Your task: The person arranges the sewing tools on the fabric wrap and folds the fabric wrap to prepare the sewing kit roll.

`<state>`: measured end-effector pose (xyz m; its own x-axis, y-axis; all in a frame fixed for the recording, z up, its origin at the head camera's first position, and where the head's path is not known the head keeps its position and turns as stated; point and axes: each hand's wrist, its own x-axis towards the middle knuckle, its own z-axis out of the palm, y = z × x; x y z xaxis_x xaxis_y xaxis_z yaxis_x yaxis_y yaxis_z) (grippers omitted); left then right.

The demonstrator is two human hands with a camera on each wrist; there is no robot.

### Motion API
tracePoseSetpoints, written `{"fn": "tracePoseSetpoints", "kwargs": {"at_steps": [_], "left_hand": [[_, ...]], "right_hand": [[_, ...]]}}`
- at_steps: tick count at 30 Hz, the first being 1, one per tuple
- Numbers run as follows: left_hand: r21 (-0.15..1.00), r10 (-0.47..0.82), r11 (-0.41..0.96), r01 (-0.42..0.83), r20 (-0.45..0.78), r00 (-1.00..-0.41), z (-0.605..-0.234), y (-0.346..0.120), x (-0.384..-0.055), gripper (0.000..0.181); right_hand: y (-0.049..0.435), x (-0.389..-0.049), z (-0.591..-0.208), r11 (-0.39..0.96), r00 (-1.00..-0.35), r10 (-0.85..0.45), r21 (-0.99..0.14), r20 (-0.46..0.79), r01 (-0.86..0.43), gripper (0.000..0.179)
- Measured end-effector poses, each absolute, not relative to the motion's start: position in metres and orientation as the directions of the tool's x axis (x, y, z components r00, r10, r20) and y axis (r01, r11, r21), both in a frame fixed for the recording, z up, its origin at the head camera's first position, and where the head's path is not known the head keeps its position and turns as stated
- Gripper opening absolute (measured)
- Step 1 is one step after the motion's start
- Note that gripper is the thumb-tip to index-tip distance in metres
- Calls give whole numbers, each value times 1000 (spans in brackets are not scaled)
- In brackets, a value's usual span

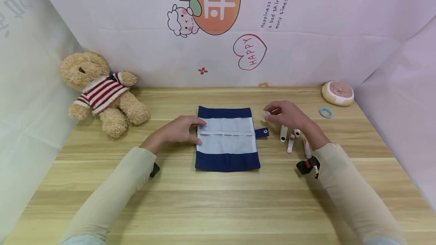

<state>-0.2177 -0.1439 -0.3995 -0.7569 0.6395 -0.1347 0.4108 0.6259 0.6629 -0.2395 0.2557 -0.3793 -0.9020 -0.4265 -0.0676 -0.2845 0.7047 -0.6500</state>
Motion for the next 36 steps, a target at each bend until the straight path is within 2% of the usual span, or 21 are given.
{"fn": "tracePoseSetpoints", "kwargs": {"at_steps": [10, 17, 28, 36], "left_hand": [[717, 631, 593, 367, -131, -765, -401, -145, -219, 68], [687, 634, 607, 400, -115, -765, -402, -144, -219, 52], [640, 654, 626, 445, -121, -747, -400, -143, -219, 39], [645, 645, 631, 431, -129, -753, -399, -143, -220, 25]], "right_hand": [[237, -242, -373, 651, -895, -444, -701, -40, -291, 36], [219, -244, -369, 609, -880, -473, -734, -31, -301, 36], [190, -252, -369, 568, -858, -513, -762, -32, -311, 36], [173, -255, -361, 570, -862, -504, -771, -52, -286, 36]]}}
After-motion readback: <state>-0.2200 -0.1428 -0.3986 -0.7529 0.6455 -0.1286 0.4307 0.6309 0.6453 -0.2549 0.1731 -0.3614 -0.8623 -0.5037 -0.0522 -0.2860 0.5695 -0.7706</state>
